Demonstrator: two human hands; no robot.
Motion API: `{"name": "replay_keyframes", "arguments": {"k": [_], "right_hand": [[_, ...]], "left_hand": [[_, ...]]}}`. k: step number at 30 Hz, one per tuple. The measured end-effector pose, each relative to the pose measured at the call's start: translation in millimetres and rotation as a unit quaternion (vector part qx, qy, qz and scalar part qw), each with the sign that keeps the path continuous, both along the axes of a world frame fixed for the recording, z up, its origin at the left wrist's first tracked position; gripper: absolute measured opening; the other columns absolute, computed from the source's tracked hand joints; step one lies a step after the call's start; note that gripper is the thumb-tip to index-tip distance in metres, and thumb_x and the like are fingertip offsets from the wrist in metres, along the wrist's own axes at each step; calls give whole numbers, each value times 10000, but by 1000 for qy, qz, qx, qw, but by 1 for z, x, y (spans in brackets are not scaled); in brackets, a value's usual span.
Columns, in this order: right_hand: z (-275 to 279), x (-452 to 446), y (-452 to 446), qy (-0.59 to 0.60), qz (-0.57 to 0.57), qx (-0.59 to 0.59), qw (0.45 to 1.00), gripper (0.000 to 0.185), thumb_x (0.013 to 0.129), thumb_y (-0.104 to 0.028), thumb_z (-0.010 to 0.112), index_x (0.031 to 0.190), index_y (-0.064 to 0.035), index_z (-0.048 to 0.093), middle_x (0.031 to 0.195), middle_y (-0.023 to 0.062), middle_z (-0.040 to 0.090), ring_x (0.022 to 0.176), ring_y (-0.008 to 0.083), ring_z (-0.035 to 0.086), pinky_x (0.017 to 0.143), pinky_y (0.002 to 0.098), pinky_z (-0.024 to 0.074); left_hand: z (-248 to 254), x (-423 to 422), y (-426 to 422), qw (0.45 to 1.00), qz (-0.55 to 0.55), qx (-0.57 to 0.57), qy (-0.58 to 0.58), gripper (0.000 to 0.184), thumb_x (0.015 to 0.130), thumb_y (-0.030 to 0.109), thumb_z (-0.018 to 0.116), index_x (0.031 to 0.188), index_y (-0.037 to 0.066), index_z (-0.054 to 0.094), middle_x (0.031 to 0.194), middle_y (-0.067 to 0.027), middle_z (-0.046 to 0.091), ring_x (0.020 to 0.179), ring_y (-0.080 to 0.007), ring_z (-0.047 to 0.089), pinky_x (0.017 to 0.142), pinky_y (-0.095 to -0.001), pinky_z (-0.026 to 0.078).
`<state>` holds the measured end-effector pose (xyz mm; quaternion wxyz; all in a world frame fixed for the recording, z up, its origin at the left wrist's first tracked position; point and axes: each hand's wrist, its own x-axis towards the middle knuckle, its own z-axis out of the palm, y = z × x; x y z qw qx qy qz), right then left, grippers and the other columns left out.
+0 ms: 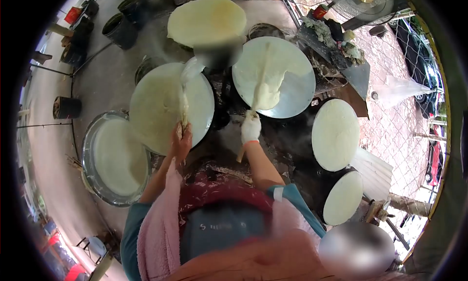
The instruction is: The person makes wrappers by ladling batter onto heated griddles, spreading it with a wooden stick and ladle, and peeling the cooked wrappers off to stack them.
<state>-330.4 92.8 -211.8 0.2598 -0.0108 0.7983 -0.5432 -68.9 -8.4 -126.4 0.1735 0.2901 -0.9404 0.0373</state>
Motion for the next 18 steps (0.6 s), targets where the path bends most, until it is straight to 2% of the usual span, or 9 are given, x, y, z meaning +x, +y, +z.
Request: {"name": "replay_keyframes", "arguments": {"k": [2, 3, 6, 7, 9, 11, 14, 16, 18], "right_hand": [[21, -9, 28, -9, -29, 16, 999, 330, 926, -304, 535, 1023, 4, 603, 770, 64, 607, 665, 140, 557, 632, 312, 452], [39, -14, 33, -66, -74, -61, 993, 235, 935, -269, 554, 971, -45, 617, 657, -49, 485, 568, 55, 413, 509, 252, 349], [58, -20, 39, -62, -50, -91, 993, 304, 966, -304, 499, 908, -37, 632, 651, -15, 524, 569, 73, 431, 523, 271, 374], [43, -19, 44, 29, 30, -23, 999, 342, 969, -331, 482, 908, -31, 635, 665, 43, 563, 591, 134, 496, 551, 308, 404], [36, -17, 61, 169, 192, 85, 963, 370, 966, -370, 448, 966, -35, 606, 761, 216, 634, 746, 369, 631, 654, 450, 467], [75, -33, 84, 136, 246, 222, 934, 316, 948, -357, 458, 1010, -70, 573, 853, 219, 648, 834, 390, 625, 712, 477, 473], [64, -95, 120, 180, 230, 263, 919, 308, 947, -334, 449, 1030, -55, 550, 891, 231, 653, 850, 406, 629, 732, 512, 484], [78, -140, 122, 155, 216, 229, 936, 335, 952, -334, 443, 974, -25, 571, 889, 247, 646, 852, 421, 621, 725, 514, 484], [56, -154, 125, 109, 241, 146, 953, 361, 953, -343, 437, 945, -12, 580, 882, 258, 641, 859, 428, 616, 724, 515, 483]], "left_hand": [[-8, 6, 3, 995, -7, 88, 55, 297, 851, 70, 609, 1137, 4, 569, 1123, -160, 576, 1028, -288, 577, 834, -355, 502], [8, 3, 2, 994, -36, 71, 68, 267, 863, 68, 609, 1116, -5, 563, 1087, -140, 586, 973, -257, 599, 794, -337, 509], [-3, -1, 16, 763, 148, 549, 307, 227, 898, 103, 600, 1100, 7, 564, 1039, -109, 586, 899, -170, 593, 716, -279, 496], [5, -6, 21, 676, 191, 625, 340, 217, 908, 114, 596, 1096, 11, 564, 1028, -101, 585, 878, -144, 589, 695, -262, 491], [22, -17, 30, 654, 216, 644, 334, 201, 922, 126, 585, 1089, 16, 565, 1014, -91, 581, 849, -116, 576, 667, -244, 483], [30, -32, 46, 604, 245, 655, 383, 185, 923, 119, 582, 1078, 18, 566, 981, -82, 581, 823, -114, 571, 644, -246, 482], [-25, -38, 61, 888, 162, 363, 230, 139, 933, 125, 563, 1025, 22, 556, 839, -55, 563, 697, -109, 546, 539, -246, 449], [-6, -51, 73, 895, 139, 373, 201, 116, 942, 144, 545, 969, 31, 541, 726, -32, 522, 580, -99, 496, 452, -244, 393], [97, -105, 96, 602, 197, 686, 357, 132, 950, 167, 529, 903, 44, 523, 620, -8, 459, 461, -89, 419, 375, -244, 314]]}}
